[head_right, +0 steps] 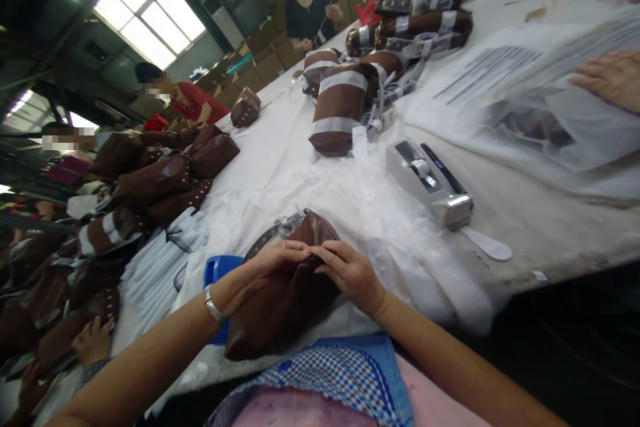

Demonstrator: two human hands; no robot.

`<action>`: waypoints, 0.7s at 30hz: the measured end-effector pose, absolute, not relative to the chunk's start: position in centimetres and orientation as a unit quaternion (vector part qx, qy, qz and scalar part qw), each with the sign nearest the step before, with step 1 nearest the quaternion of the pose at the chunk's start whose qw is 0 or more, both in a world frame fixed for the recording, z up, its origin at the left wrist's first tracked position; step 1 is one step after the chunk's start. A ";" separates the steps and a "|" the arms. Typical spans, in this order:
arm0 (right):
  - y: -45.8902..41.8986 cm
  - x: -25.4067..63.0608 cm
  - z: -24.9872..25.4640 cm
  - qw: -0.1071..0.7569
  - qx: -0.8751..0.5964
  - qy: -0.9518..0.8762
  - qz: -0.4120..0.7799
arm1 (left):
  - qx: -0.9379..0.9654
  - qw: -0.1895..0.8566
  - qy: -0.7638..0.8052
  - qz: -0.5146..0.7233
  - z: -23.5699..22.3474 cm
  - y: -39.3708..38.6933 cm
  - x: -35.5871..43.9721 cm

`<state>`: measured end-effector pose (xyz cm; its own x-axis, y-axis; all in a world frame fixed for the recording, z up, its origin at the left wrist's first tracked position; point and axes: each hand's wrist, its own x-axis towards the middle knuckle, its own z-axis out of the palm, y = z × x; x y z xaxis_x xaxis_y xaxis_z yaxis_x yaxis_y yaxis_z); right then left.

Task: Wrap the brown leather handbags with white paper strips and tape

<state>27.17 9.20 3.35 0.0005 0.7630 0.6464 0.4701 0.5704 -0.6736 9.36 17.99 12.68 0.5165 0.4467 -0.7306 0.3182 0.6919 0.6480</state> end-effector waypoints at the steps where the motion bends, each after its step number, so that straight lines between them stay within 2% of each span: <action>1: 9.5 27.1 3.2 0.555 -0.439 -0.693 0.138 | 0.385 0.784 0.486 0.036 12.7 17.9 9.4; 8: 10.7 27.4 2.5 0.553 -0.418 -0.704 0.156 | 0.385 0.801 0.459 0.023 12.2 18.2 9.1; 14: 11.0 28.6 4.8 0.486 -0.408 -0.759 0.143 | 0.438 0.785 0.437 0.036 11.8 18.1 9.2; 21: 11.3 30.2 6.1 0.450 -0.343 -0.824 0.020 | 0.528 0.710 0.455 0.099 10.6 17.4 9.7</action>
